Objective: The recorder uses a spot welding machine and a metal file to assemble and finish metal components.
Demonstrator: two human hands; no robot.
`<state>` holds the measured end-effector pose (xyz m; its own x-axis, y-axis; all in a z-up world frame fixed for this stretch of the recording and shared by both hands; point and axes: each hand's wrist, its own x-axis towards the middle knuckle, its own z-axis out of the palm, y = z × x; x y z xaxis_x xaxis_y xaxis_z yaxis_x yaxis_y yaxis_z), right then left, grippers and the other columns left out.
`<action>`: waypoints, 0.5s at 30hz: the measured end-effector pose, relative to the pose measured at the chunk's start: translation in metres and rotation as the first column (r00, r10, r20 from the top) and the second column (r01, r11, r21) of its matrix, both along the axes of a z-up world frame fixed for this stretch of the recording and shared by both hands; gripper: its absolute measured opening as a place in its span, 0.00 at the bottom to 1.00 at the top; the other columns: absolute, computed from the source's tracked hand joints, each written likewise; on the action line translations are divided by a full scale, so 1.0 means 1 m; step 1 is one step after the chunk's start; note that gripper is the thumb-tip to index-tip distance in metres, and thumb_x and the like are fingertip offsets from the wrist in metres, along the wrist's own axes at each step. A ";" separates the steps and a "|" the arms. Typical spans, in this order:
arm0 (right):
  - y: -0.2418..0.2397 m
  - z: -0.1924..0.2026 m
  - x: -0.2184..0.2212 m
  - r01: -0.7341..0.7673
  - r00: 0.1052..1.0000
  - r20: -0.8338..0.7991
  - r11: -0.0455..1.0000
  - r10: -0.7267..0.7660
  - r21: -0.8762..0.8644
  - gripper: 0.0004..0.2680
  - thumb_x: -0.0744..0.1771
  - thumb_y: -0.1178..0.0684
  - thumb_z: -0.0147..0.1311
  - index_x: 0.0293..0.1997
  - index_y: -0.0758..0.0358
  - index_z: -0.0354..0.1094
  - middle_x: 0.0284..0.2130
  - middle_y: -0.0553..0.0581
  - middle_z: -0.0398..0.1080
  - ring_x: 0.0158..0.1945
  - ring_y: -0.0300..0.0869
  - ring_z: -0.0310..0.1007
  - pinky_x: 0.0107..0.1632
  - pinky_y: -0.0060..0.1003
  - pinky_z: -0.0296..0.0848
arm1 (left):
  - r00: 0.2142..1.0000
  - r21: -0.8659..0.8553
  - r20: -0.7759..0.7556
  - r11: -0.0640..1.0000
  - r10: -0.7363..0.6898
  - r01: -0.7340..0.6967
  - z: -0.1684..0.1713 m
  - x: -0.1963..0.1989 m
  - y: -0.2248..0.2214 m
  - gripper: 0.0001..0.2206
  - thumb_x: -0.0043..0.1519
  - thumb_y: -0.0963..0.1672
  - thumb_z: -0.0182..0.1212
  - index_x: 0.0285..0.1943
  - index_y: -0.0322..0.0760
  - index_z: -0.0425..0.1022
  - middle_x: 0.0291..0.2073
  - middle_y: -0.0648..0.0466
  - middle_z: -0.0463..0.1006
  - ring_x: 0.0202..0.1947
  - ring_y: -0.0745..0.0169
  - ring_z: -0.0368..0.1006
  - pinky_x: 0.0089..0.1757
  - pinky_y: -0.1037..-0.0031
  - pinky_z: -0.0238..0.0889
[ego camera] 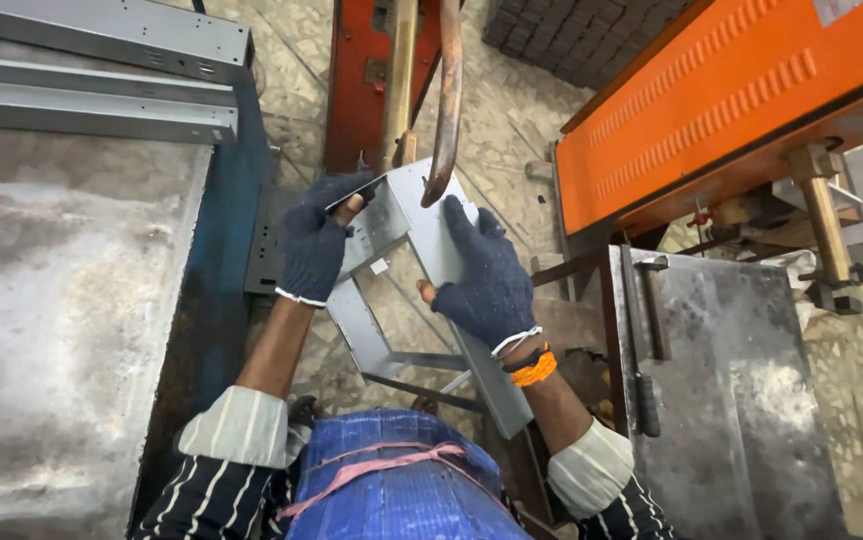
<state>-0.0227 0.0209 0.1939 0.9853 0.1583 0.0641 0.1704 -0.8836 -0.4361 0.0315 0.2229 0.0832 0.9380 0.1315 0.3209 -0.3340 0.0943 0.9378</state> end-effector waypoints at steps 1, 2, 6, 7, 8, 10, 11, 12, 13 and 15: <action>-0.002 -0.005 0.001 -0.003 1.000 -0.004 1.000 0.003 -0.001 0.39 0.54 0.44 0.68 0.73 0.56 0.54 0.63 0.80 0.60 0.61 0.65 0.67 0.58 0.51 0.69 | 1.000 -0.001 -0.004 1.000 0.003 -0.003 -0.007 0.003 0.002 0.11 0.68 0.45 0.61 0.56 0.36 0.81 0.41 0.58 0.80 0.39 0.75 0.74 0.35 0.80 0.66; -0.005 -0.009 0.001 -0.028 0.999 0.034 1.000 0.027 0.006 0.39 0.54 0.43 0.69 0.73 0.57 0.54 0.62 0.81 0.60 0.62 0.66 0.66 0.59 0.51 0.69 | 1.000 0.043 -0.002 0.999 0.019 -0.019 -0.013 0.007 0.004 0.11 0.70 0.45 0.62 0.56 0.36 0.82 0.38 0.57 0.79 0.36 0.74 0.71 0.36 0.80 0.65; -0.004 -0.007 0.001 -0.040 0.998 0.054 0.999 0.040 0.002 0.39 0.54 0.43 0.69 0.73 0.58 0.54 0.62 0.81 0.61 0.63 0.66 0.66 0.60 0.52 0.68 | 0.999 0.020 -0.010 0.998 -0.052 0.053 -0.013 0.009 0.009 0.12 0.69 0.47 0.62 0.55 0.36 0.83 0.38 0.58 0.79 0.33 0.75 0.69 0.35 0.80 0.64; -0.005 -0.009 0.001 -0.038 0.998 0.053 0.999 0.038 0.003 0.39 0.54 0.43 0.69 0.73 0.58 0.54 0.62 0.81 0.61 0.63 0.66 0.66 0.60 0.52 0.68 | 0.998 0.021 -0.012 0.998 -0.055 0.055 -0.014 0.009 0.009 0.12 0.69 0.47 0.62 0.55 0.36 0.83 0.38 0.58 0.79 0.33 0.75 0.69 0.35 0.80 0.64; -0.007 -0.011 0.001 -0.049 0.996 0.072 0.999 0.048 0.003 0.39 0.55 0.43 0.69 0.73 0.58 0.54 0.62 0.80 0.62 0.65 0.67 0.64 0.61 0.52 0.68 | 0.998 0.019 0.006 0.998 -0.060 0.060 -0.015 0.010 0.010 0.12 0.69 0.46 0.62 0.55 0.36 0.82 0.40 0.57 0.79 0.34 0.74 0.70 0.35 0.80 0.65; -0.010 -0.017 0.003 -0.052 0.995 0.090 0.999 0.051 0.004 0.39 0.55 0.43 0.69 0.74 0.58 0.54 0.61 0.79 0.63 0.66 0.67 0.63 0.61 0.52 0.68 | 0.997 0.019 0.022 0.997 -0.074 0.073 -0.008 0.012 0.009 0.11 0.69 0.46 0.62 0.55 0.36 0.82 0.41 0.56 0.79 0.36 0.74 0.71 0.36 0.79 0.65; -0.012 -0.020 0.002 -0.069 0.992 0.108 0.998 0.067 0.010 0.39 0.55 0.43 0.69 0.74 0.57 0.54 0.62 0.79 0.63 0.67 0.67 0.63 0.62 0.52 0.68 | 0.997 0.045 -0.021 0.996 -0.079 0.079 0.000 0.011 0.008 0.11 0.69 0.45 0.61 0.55 0.36 0.82 0.43 0.55 0.80 0.36 0.72 0.72 0.36 0.78 0.67; -0.014 -0.023 0.001 -0.085 0.989 0.126 0.996 0.083 0.015 0.39 0.55 0.43 0.70 0.74 0.57 0.55 0.62 0.79 0.63 0.67 0.67 0.63 0.62 0.52 0.67 | 0.995 0.070 -0.063 0.994 -0.083 0.087 0.007 0.010 0.007 0.11 0.68 0.44 0.60 0.55 0.37 0.81 0.45 0.55 0.80 0.36 0.70 0.74 0.36 0.77 0.68; -0.012 -0.022 0.000 -0.084 0.989 0.125 0.996 0.082 0.015 0.39 0.55 0.43 0.70 0.74 0.57 0.55 0.62 0.79 0.63 0.67 0.67 0.63 0.62 0.52 0.67 | 0.994 0.070 -0.065 0.994 -0.084 0.088 0.000 0.014 0.004 0.11 0.68 0.44 0.60 0.55 0.37 0.81 0.45 0.55 0.80 0.36 0.70 0.74 0.36 0.77 0.68; -0.008 -0.018 0.001 -0.037 0.995 0.095 0.999 0.039 -0.026 0.39 0.55 0.43 0.70 0.73 0.55 0.54 0.63 0.81 0.60 0.65 0.67 0.64 0.61 0.53 0.67 | 0.986 0.164 0.167 0.986 -0.014 -0.014 -0.014 0.023 -0.001 0.10 0.70 0.42 0.60 0.57 0.35 0.82 0.49 0.51 0.81 0.48 0.63 0.78 0.46 0.72 0.71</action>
